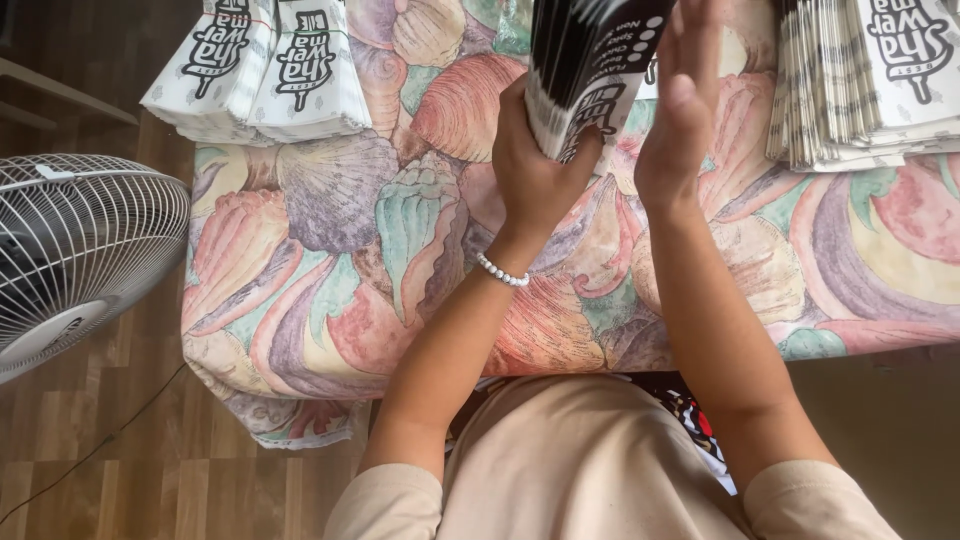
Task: The person stacks and organizes paper food wrappers on a table by hand, aligning them into piles and securing them with rubber bands.
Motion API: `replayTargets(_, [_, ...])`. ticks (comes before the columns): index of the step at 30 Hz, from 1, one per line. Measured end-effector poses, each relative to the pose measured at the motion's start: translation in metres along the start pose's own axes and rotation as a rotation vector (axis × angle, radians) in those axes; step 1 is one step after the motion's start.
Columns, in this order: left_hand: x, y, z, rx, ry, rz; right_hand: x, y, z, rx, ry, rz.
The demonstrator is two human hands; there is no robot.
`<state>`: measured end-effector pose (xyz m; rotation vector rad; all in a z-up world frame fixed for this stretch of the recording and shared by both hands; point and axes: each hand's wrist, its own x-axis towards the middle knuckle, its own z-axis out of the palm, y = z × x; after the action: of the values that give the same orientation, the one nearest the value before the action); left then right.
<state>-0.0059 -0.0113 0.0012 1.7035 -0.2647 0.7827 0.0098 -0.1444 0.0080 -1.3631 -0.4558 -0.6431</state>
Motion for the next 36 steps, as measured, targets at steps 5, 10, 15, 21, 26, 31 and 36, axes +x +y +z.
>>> replayTargets(5, [-0.005,0.016,0.004,0.037,0.031,-0.091,0.005,-0.048,0.038,-0.257,0.120,-0.098])
replayTargets(10, [-0.010,0.017,0.004,0.067,0.077,-0.056,0.012,-0.074,0.061,-0.325,0.309,0.097])
replayTargets(15, [-0.010,0.021,0.005,0.089,0.076,-0.028,0.026,-0.089,0.073,-0.399,0.186,-0.222])
replayTargets(21, [-0.013,0.018,0.003,0.083,0.045,-0.036,0.029,-0.085,0.074,-0.400,0.206,-0.239])
replayTargets(26, [-0.014,0.011,0.007,0.076,0.064,-0.060,0.022,-0.074,0.063,-0.310,0.153,-0.203])
replayTargets(31, [-0.011,-0.002,0.002,0.016,0.014,-0.127,0.014,-0.040,0.023,0.125,-0.020,-0.201])
replayTargets(36, [-0.001,-0.005,-0.005,-0.141,-0.074,0.010,0.006,-0.032,0.019,-0.221,-0.167,0.349])
